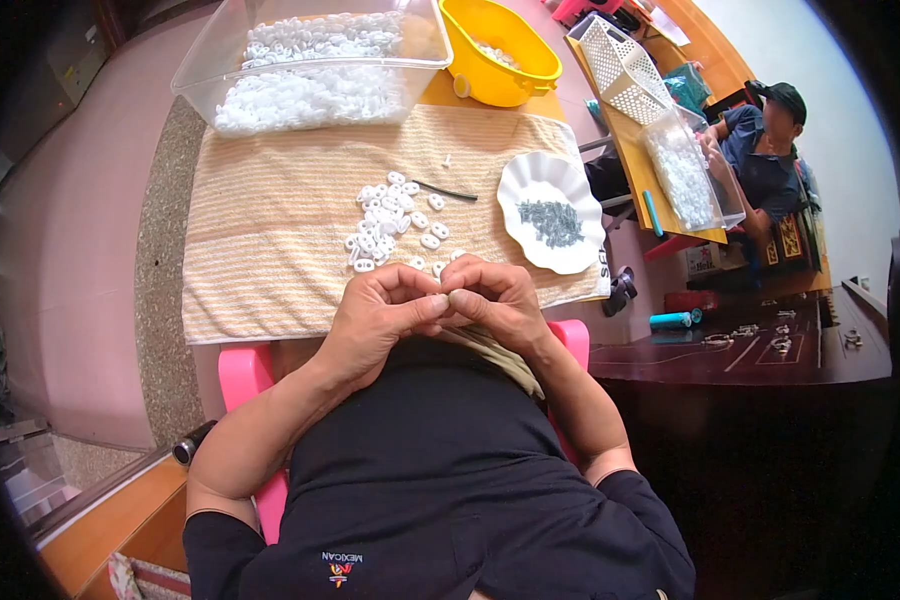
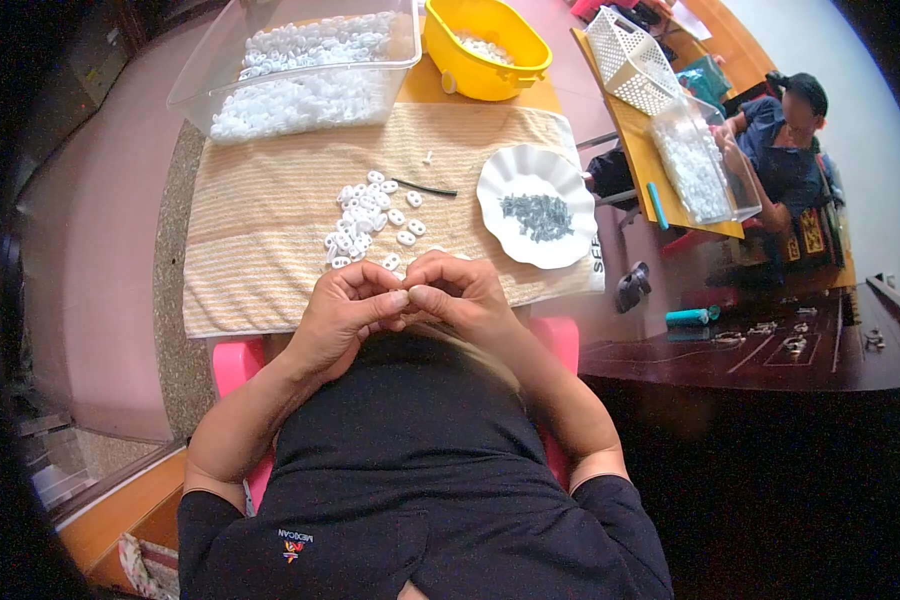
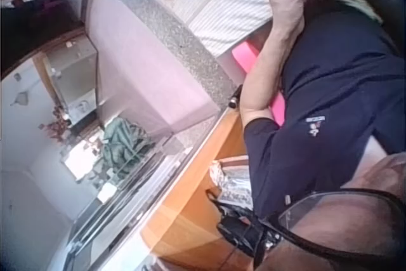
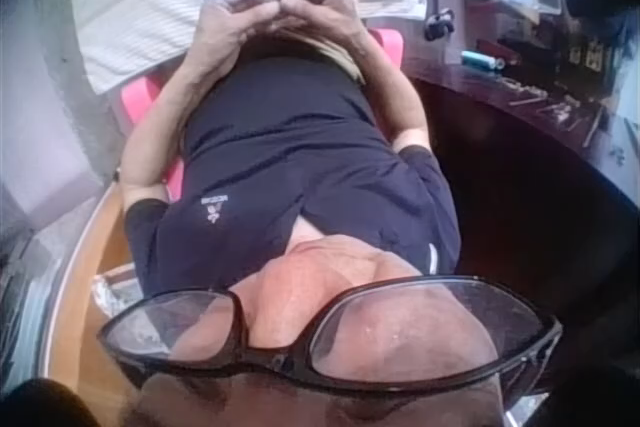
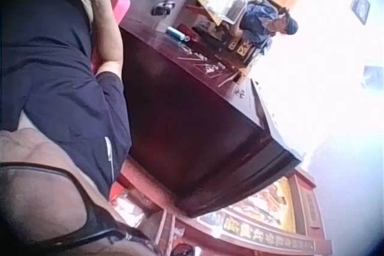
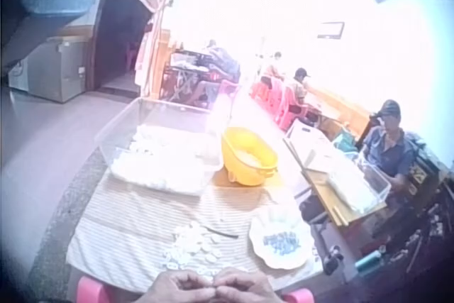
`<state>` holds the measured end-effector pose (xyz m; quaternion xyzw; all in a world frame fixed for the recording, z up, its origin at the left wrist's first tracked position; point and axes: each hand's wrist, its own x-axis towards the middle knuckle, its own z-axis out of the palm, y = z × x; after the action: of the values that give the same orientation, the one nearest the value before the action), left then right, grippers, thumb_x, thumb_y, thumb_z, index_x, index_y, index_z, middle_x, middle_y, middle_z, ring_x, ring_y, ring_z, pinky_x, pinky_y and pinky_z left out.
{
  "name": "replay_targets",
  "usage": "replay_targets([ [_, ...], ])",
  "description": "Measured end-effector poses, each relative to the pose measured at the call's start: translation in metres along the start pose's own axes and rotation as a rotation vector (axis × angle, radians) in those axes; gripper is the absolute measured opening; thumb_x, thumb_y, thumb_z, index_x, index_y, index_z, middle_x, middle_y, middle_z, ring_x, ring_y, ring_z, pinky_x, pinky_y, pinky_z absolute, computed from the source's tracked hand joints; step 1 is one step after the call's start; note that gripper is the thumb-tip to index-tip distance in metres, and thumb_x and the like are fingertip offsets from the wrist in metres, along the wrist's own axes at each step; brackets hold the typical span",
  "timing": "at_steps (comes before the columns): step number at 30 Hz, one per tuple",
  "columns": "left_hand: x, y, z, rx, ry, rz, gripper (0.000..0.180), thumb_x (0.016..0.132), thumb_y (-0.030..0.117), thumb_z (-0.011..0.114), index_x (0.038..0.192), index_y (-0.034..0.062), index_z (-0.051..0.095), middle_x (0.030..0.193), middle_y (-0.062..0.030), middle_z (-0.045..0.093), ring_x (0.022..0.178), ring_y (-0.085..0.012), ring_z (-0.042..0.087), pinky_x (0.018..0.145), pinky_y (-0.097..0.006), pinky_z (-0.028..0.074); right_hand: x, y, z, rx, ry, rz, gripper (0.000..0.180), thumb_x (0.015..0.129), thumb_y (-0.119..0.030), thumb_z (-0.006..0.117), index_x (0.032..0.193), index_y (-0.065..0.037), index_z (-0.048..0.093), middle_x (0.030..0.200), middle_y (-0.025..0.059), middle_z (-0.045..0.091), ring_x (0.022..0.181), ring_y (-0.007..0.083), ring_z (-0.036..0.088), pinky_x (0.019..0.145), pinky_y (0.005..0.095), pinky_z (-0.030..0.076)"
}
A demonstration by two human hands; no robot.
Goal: The recorder is manually assembling small white plastic components by inserting small metal pins into them.
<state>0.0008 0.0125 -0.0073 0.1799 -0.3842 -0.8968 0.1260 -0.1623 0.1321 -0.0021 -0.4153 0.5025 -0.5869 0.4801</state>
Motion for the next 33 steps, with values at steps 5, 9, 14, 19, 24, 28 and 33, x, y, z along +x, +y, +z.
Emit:
replay_targets([
  [5, 0.001, -0.001, 0.0, -0.01, 0.023, -0.005, 0.014, 0.087, 0.007, 0.068, 0.097, -0.0004, 0.063, 0.089, -0.0071, 0.068, 0.079, -0.0116, 0.065, 0.069, -0.023, 0.054, -0.001, -0.002, 0.004, 0.007, 0.029, 0.0, 0.011, 0.091, -0.004, 0.062, 0.097, 0.005, 0.064, 0.103, 0.0095, 0.057, 0.088, 0.0127, 0.059, 0.075, 0.0233, 0.051],
  [9, 0.002, -0.001, 0.0, -0.049, 0.045, -0.021, 0.018, 0.087, 0.007, 0.067, 0.102, -0.0021, 0.063, 0.091, -0.0082, 0.068, 0.08, -0.0127, 0.066, 0.072, -0.024, 0.055, -0.001, -0.002, 0.007, 0.034, 0.098, 0.023, 0.009, 0.091, -0.003, 0.061, 0.095, 0.005, 0.063, 0.101, 0.0093, 0.057, 0.085, 0.0123, 0.059, 0.074, 0.023, 0.051],
  [14, 0.003, 0.0, 0.001, -0.068, 0.048, -0.027, 0.022, 0.088, 0.005, 0.066, 0.107, -0.0039, 0.063, 0.095, -0.0094, 0.068, 0.082, -0.014, 0.066, 0.077, -0.026, 0.056, 0.002, 0.004, 0.003, -0.044, 0.13, -0.042, 0.009, 0.09, -0.004, 0.062, 0.094, 0.005, 0.063, 0.098, 0.0087, 0.059, 0.089, 0.0132, 0.057, 0.079, 0.0246, 0.047],
  [19, 0.003, -0.001, 0.0, -0.077, 0.04, -0.027, 0.022, 0.088, 0.003, 0.065, 0.108, -0.0047, 0.062, 0.096, -0.0097, 0.067, 0.083, -0.0142, 0.066, 0.077, -0.026, 0.056, 0.002, 0.006, 0.001, -0.155, 0.125, -0.086, 0.009, 0.09, -0.004, 0.063, 0.093, 0.004, 0.063, 0.097, 0.0086, 0.06, 0.091, 0.0143, 0.056, 0.082, 0.0254, 0.045],
  [24, 0.003, -0.002, 0.0, -0.076, 0.058, -0.033, 0.021, 0.088, 0.002, 0.064, 0.108, -0.0045, 0.063, 0.095, -0.0093, 0.067, 0.082, -0.0136, 0.066, 0.077, -0.026, 0.056, 0.002, 0.008, 0.002, -0.178, 0.133, -0.09, 0.009, 0.09, -0.004, 0.063, 0.093, 0.004, 0.063, 0.097, 0.0087, 0.06, 0.091, 0.0139, 0.056, 0.081, 0.0251, 0.045],
  [28, 0.003, -0.002, 0.0, -0.067, 0.058, -0.037, 0.02, 0.088, 0.002, 0.065, 0.107, -0.0042, 0.063, 0.095, -0.0093, 0.067, 0.081, -0.0135, 0.066, 0.076, -0.025, 0.056, 0.001, 0.01, 0.001, -0.218, 0.121, -0.107, 0.009, 0.09, -0.003, 0.062, 0.093, 0.004, 0.063, 0.097, 0.0088, 0.06, 0.091, 0.0137, 0.056, 0.08, 0.0248, 0.045],
  [33, 0.002, -0.001, 0.0, -0.089, 0.065, -0.033, 0.019, 0.088, 0.003, 0.065, 0.105, -0.0041, 0.063, 0.094, -0.0092, 0.067, 0.082, -0.0133, 0.066, 0.076, -0.025, 0.057, 0.002, 0.01, 0.003, -0.221, 0.134, -0.125, 0.009, 0.089, -0.002, 0.062, 0.094, 0.005, 0.064, 0.096, 0.0071, 0.06, 0.088, 0.0109, 0.058, 0.077, 0.0229, 0.048],
])
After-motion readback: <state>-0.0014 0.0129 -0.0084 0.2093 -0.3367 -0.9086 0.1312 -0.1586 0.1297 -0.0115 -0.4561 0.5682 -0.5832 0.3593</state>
